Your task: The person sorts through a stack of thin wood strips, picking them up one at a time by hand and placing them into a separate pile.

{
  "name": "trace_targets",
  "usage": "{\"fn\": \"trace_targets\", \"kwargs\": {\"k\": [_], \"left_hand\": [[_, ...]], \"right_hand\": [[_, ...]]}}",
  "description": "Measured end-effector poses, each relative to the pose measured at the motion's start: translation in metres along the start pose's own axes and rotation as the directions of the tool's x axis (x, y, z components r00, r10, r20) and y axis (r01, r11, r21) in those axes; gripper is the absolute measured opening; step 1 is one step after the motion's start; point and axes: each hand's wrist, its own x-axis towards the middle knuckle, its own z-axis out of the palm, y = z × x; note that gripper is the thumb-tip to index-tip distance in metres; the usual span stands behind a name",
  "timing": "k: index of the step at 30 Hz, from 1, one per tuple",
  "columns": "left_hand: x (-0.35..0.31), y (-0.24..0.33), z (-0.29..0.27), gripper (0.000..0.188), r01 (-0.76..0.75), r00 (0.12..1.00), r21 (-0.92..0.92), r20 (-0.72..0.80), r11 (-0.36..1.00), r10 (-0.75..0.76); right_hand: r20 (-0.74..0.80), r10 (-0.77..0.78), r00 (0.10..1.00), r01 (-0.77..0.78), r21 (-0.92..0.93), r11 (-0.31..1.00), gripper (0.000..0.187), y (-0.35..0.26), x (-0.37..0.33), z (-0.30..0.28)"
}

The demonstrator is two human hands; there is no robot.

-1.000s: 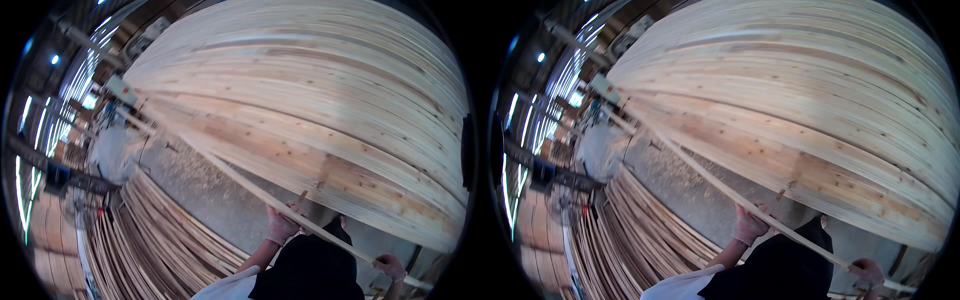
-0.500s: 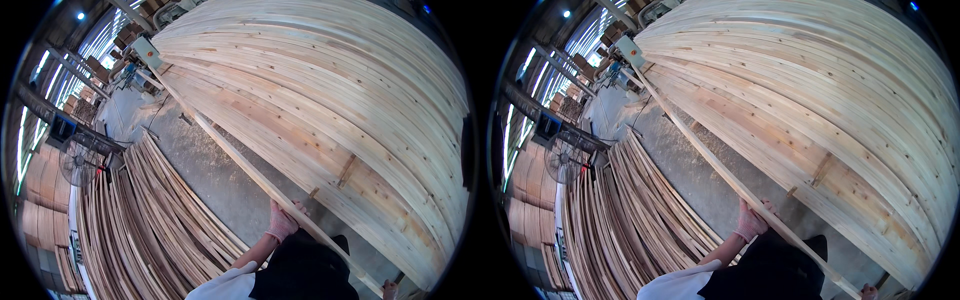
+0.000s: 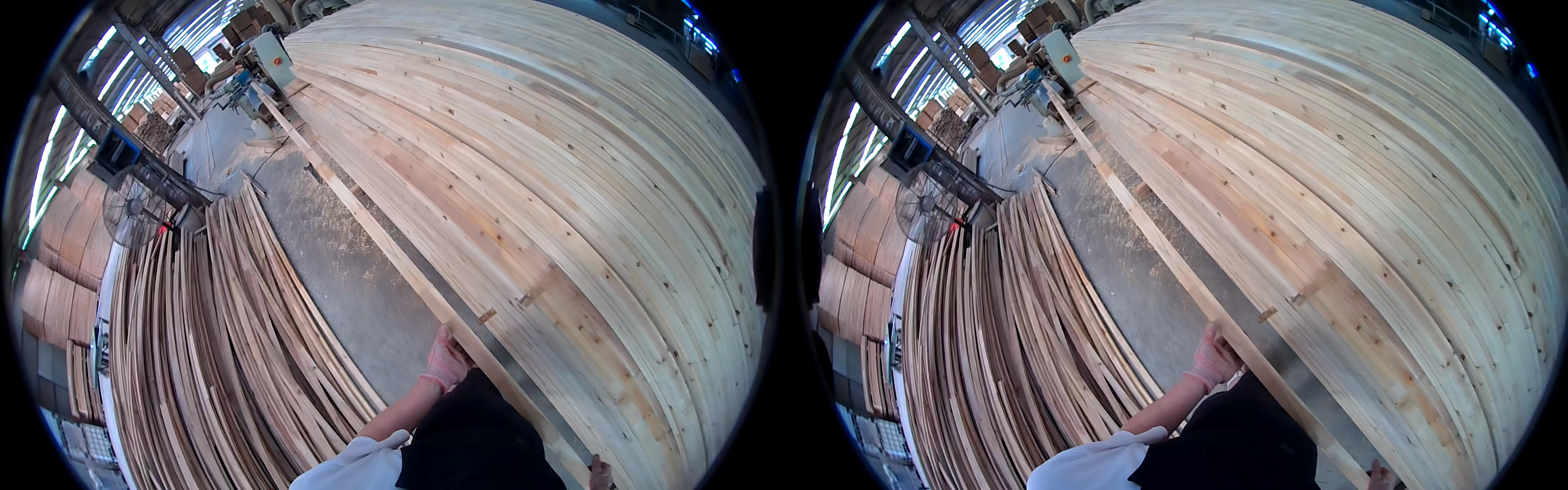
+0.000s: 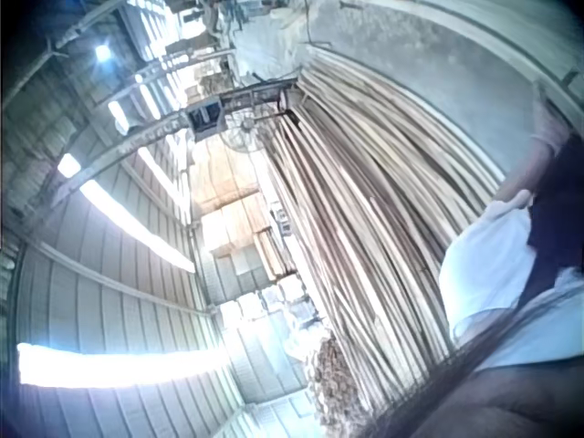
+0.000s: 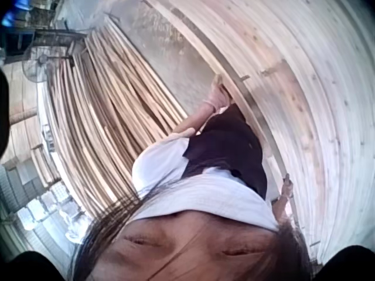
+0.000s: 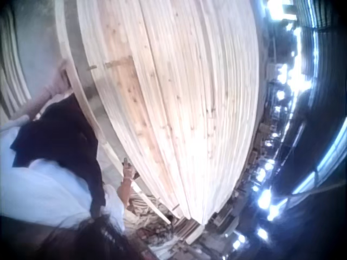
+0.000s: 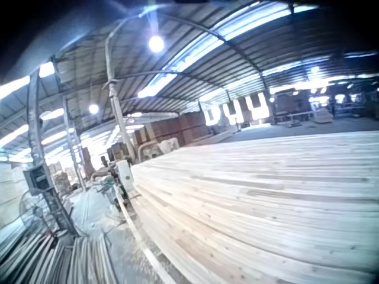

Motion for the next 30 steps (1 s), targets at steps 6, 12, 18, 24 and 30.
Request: {"fn": "trace_targets", "kwargs": {"k": [6,12,18,24,30], "left_hand": [[0.017,-0.069,-0.061,0.052,0.184,0.982,0.06,0.032,0.981,-0.186],[0.027,-0.158,-0.124,0.042,0.412,0.885,0.425,0.024,0.806,-0.465],[0.028,-0.118,-0.094,0.017,0.138,0.99,0.189,-0.026,0.972,-0.136],[0.032,-0.043,-0.039,0.024,-0.122,0.993,0.167,0.016,0.978,0.121],[0.055,-0.007,-0.025,0.023,-0.284,0.954,0.186,-0.042,0.941,0.296]], "right_hand": [[0.217,-0.157,0.963,0.177,-0.073,0.982,0.065,-0.178,-0.013,0.079],[0.455,-0.639,0.62,0.738,-0.061,0.672,0.054,-0.266,-0.006,0.158],[0.46,-0.565,0.685,0.542,0.196,0.817,0.047,-0.332,-0.083,0.045],[0.298,-0.266,0.917,0.36,-0.329,0.873,0.053,-0.163,-0.023,0.007],[0.184,-0.051,0.982,0.1,-0.266,0.959,0.062,-0.053,-0.046,-0.025]]}}
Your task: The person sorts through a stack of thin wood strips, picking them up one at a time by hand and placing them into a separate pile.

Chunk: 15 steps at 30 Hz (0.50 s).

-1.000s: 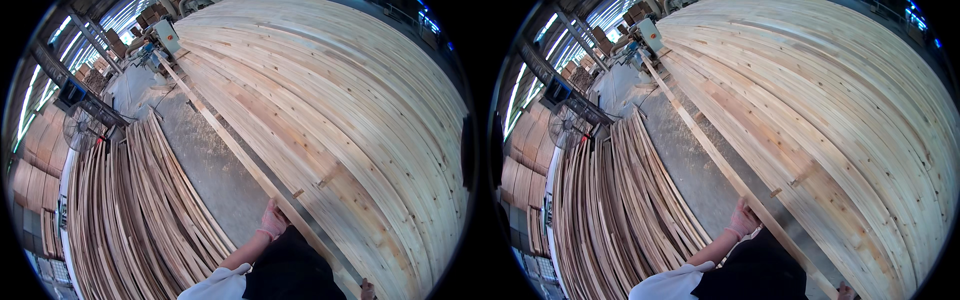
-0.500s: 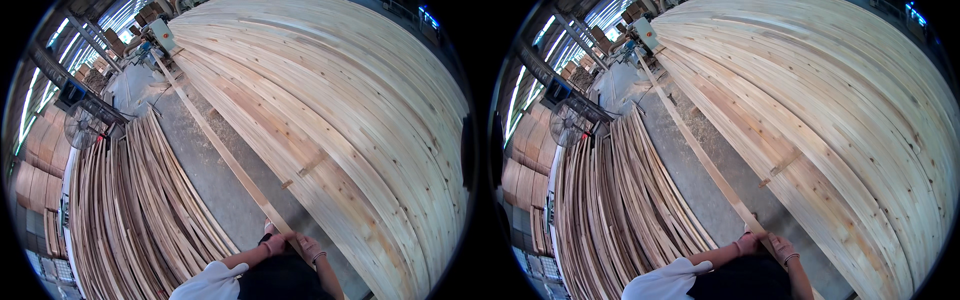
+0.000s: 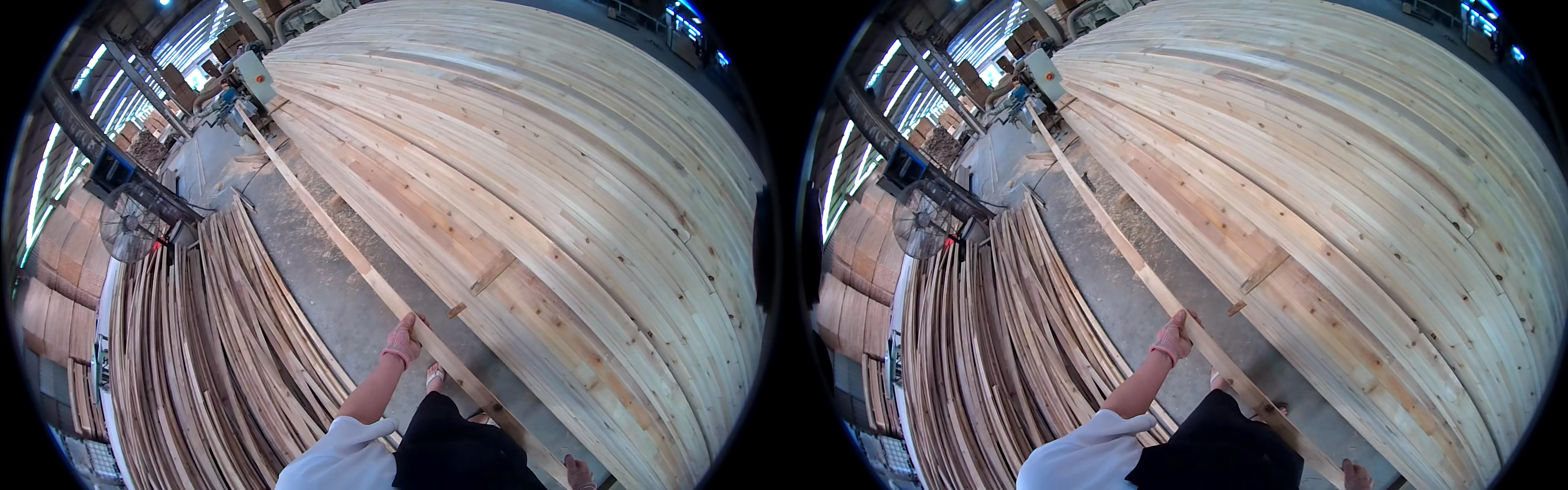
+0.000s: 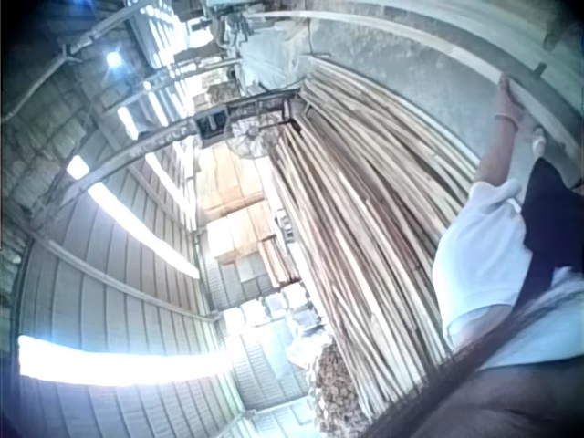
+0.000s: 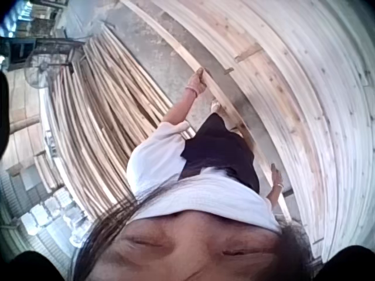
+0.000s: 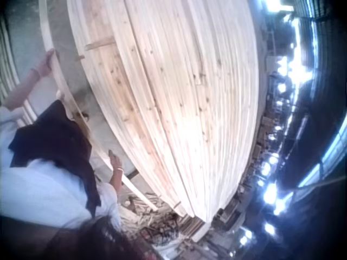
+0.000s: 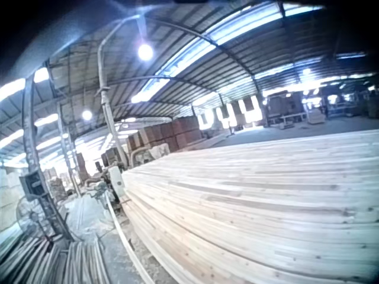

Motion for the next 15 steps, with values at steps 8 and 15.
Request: {"fn": "trace_targets", "kwargs": {"k": [8,15], "left_hand": [[-0.069,-0.075,-0.032,0.038,0.134,0.827,0.508,0.417,0.851,-0.379],[-0.116,-0.021,0.031,0.038,0.284,0.754,0.628,0.32,0.725,-0.573]], "right_hand": [[0.034,0.036,0.999,-0.038,0.082,0.996,0.079,-0.032,-0.052,-0.036],[-0.38,0.056,0.923,-0.095,-0.085,0.992,0.066,0.061,-0.04,-0.056]]}}
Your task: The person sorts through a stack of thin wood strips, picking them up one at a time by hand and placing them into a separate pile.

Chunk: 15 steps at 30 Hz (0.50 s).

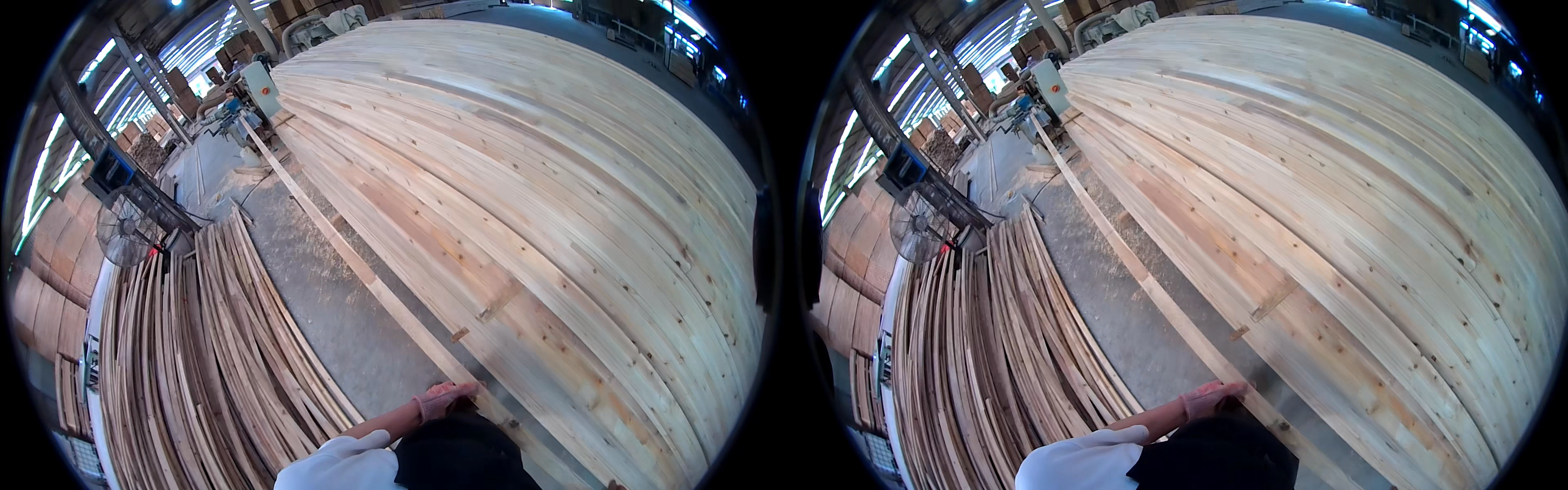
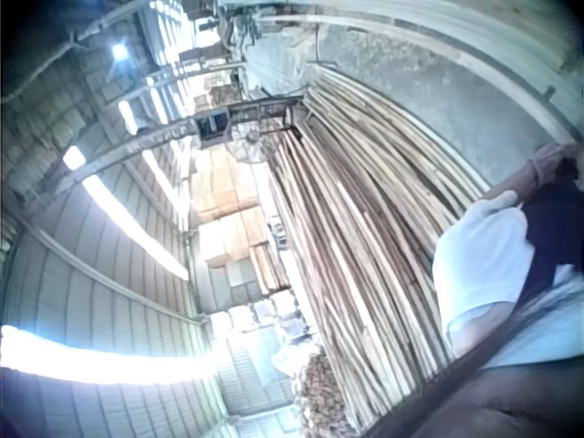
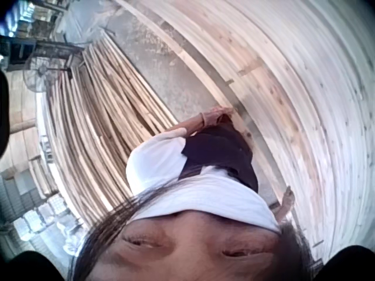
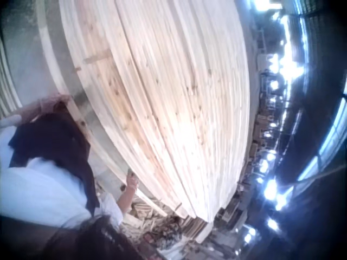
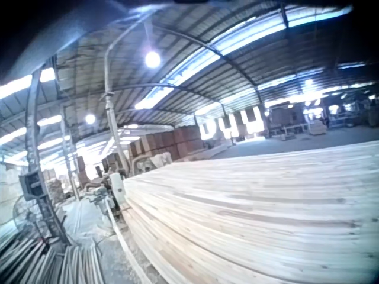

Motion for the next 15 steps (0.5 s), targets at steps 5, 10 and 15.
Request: {"fn": "trace_targets", "kwargs": {"k": [5,10,15], "left_hand": [[0.002,0.039,-0.042,0.04,-0.07,0.992,0.278,0.119,0.958,0.038],[0.001,0.123,-0.095,0.047,-0.264,0.956,0.289,-0.051,0.92,0.29],[0.003,0.221,-0.169,0.035,-0.391,0.875,0.294,-0.175,0.872,0.451]], "right_hand": [[-0.019,0.117,0.993,-0.118,-0.24,0.963,0.053,0.072,-0.008,0.009],[-0.122,0.009,0.992,0.034,0.35,0.936,0.046,-0.074,-0.061,-0.07],[-0.323,-0.212,0.922,0.262,0.121,0.957,0.047,-0.222,-0.071,-0.078]]}}
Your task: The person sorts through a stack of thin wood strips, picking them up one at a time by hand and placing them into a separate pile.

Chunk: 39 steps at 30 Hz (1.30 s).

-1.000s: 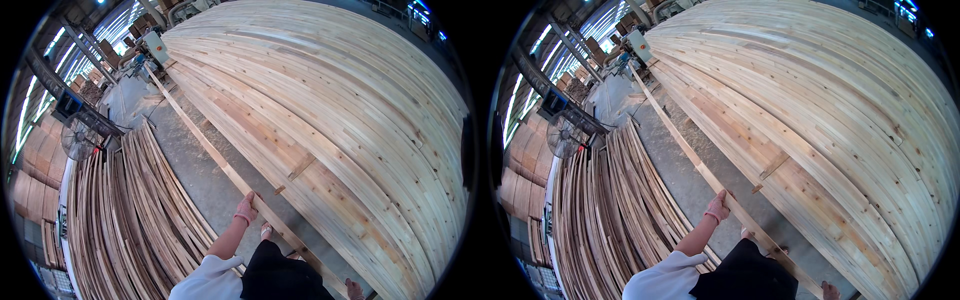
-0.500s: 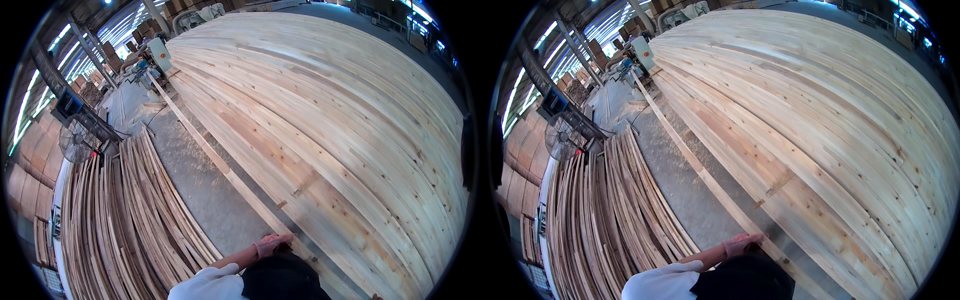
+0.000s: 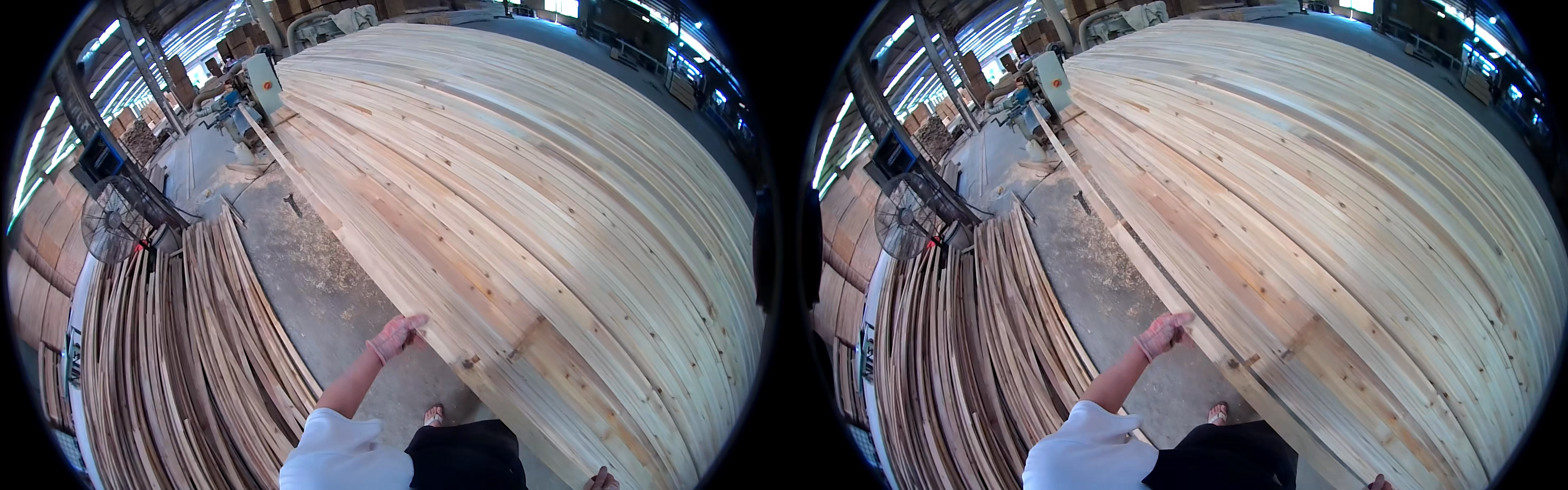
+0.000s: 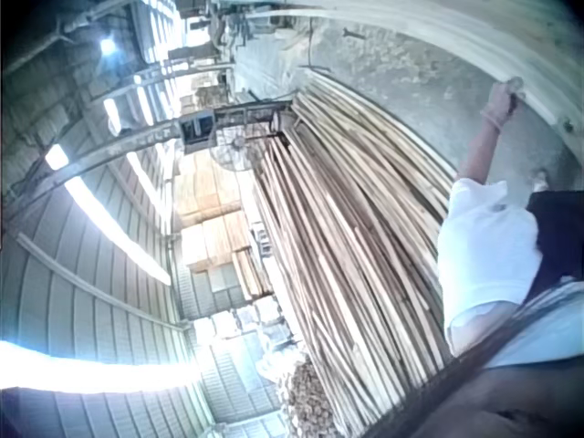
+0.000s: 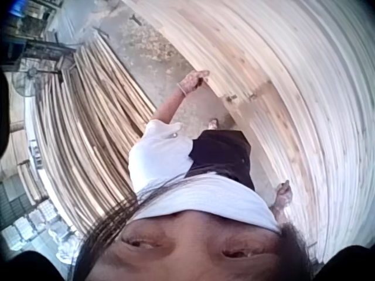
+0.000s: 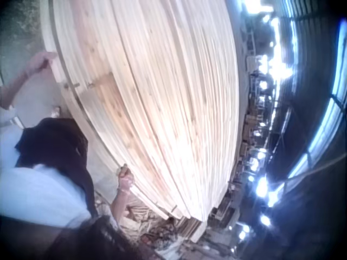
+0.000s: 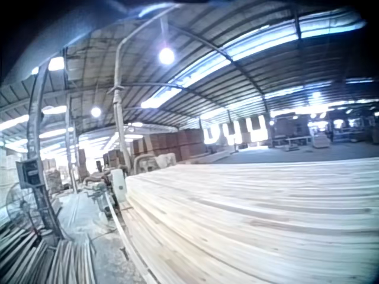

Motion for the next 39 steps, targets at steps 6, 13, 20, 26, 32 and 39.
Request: {"fn": "trace_targets", "kwargs": {"k": [6,13,20,26,32,39], "left_hand": [[0.07,0.033,-0.09,0.045,-0.184,0.976,-0.346,-0.176,0.92,0.129],[0.033,-0.032,-0.061,0.047,0.099,0.973,-0.395,0.231,0.913,-0.006],[-0.025,-0.154,0.072,0.039,0.337,0.65,-0.069,0.739,0.939,-0.179],[0.017,-0.123,0.0,0.044,0.277,0.896,-0.04,0.372,0.96,-0.243],[0.045,-0.108,-0.094,0.046,0.196,0.956,-0.475,0.286,0.858,-0.06],[-0.007,-0.142,0.041,0.06,0.353,0.77,-0.104,0.597,0.93,-0.225]], "right_hand": [[0.127,0.068,0.99,-0.07,0.01,0.998,0.052,-0.135,0.034,0.019],[0.103,-0.252,0.962,0.227,0.21,0.951,0.047,-0.254,0.081,0.107],[0.046,-0.575,0.817,0.43,0.617,0.659,0.038,-0.35,0.091,0.121],[0.159,-0.551,0.819,0.517,0.211,0.83,0.034,-0.27,0.086,0.122],[0.44,-0.167,0.882,0.18,0.011,0.984,0.049,-0.186,0.062,0.084],[0.488,-0.467,0.737,0.323,0.353,0.878,0.053,-0.27,0.084,0.068]]}}
